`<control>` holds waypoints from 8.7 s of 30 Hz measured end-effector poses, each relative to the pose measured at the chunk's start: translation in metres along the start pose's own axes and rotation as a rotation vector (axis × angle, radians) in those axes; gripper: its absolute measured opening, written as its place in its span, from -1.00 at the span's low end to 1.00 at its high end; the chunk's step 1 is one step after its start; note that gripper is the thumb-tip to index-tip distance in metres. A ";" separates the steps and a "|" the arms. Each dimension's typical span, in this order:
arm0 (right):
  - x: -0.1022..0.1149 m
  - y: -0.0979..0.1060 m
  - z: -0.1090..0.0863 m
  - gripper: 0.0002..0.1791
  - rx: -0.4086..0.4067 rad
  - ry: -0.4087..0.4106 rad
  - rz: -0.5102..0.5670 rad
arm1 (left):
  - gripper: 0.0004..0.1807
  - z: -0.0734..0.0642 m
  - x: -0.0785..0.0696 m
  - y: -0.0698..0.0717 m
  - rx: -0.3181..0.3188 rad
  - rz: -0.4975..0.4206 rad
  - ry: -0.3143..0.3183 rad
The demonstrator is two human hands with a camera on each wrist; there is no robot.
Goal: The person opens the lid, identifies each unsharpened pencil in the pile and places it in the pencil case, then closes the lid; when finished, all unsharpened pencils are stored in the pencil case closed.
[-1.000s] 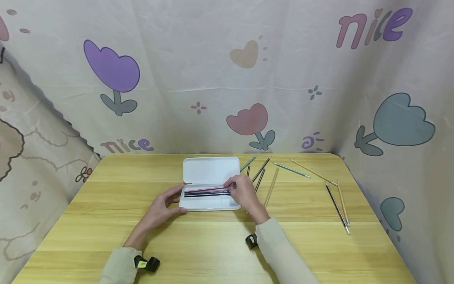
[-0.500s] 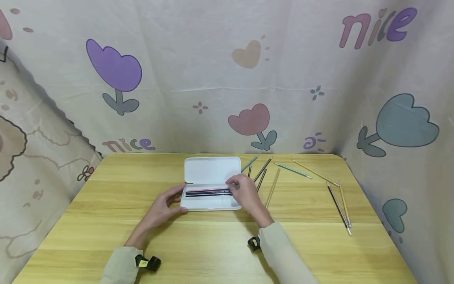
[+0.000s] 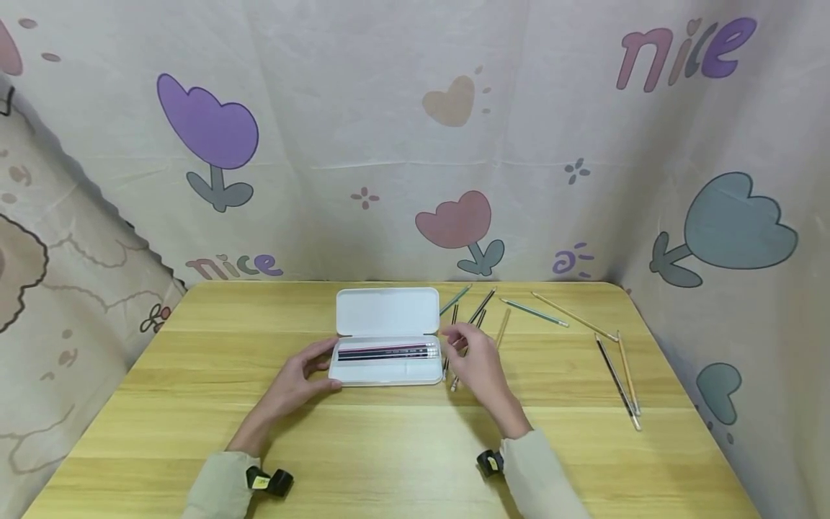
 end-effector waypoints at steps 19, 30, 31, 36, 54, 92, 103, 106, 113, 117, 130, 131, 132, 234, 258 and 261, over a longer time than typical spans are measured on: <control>-0.045 0.037 -0.026 -0.56 0.137 -0.288 -0.172 | -0.10 -0.002 -0.001 0.000 -0.009 0.000 0.014; -0.060 0.055 -0.037 -0.54 0.139 -0.341 -0.188 | -0.10 0.000 -0.001 0.000 -0.002 0.025 0.000; -0.061 0.056 -0.038 -0.53 0.137 -0.347 -0.193 | -0.10 0.001 -0.001 0.000 -0.002 0.027 0.003; -0.064 0.063 -0.040 -0.52 0.149 -0.366 -0.190 | -0.09 0.002 0.001 0.001 0.002 0.026 0.008; -0.060 0.067 -0.039 -0.81 0.104 -0.250 -0.062 | -0.11 -0.001 0.000 -0.001 -0.002 0.006 0.015; -0.023 0.022 -0.005 -0.83 0.126 -0.055 -0.023 | -0.11 -0.001 -0.002 -0.001 -0.004 -0.012 0.019; -0.019 0.012 0.012 -0.85 0.103 -0.079 0.021 | -0.10 0.001 -0.001 -0.001 -0.003 0.019 0.027; -0.016 0.005 0.016 -0.81 0.128 -0.056 0.013 | -0.09 0.001 0.000 0.000 -0.001 0.022 0.042; -0.011 -0.010 0.026 -0.86 0.117 -0.025 0.019 | -0.11 0.000 -0.001 0.000 0.003 0.018 0.029; -0.008 -0.019 0.031 -0.86 0.135 -0.012 0.039 | -0.12 -0.001 -0.002 0.000 0.004 0.009 0.014; -0.002 -0.039 0.044 -0.85 0.145 -0.060 0.063 | -0.12 0.000 -0.002 0.000 0.003 0.005 0.000; -0.001 -0.039 0.044 -0.84 0.143 -0.064 0.061 | -0.12 0.000 -0.002 0.000 0.001 0.007 0.001; -0.002 -0.039 0.044 -0.84 0.140 -0.068 0.059 | -0.12 0.000 -0.002 0.000 0.001 0.008 0.001; -0.020 0.010 -0.013 -0.92 0.055 0.021 0.057 | -0.12 0.001 0.000 0.000 0.000 0.021 -0.018; 0.012 -0.049 0.035 -0.92 0.196 0.056 0.012 | -0.11 0.000 -0.001 0.000 0.003 -0.007 -0.031; 0.012 -0.051 0.036 -0.93 0.203 0.070 0.002 | -0.11 0.001 -0.001 0.000 0.002 -0.002 -0.023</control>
Point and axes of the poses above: each hand's wrist, its own z-axis towards the middle knuckle, its own y-axis out of the back of the hand, x = y × z, the point moved 4 cm from there along z, towards the middle knuckle, and after that the axes turned 14 degrees about x, right-handed, at the moved point
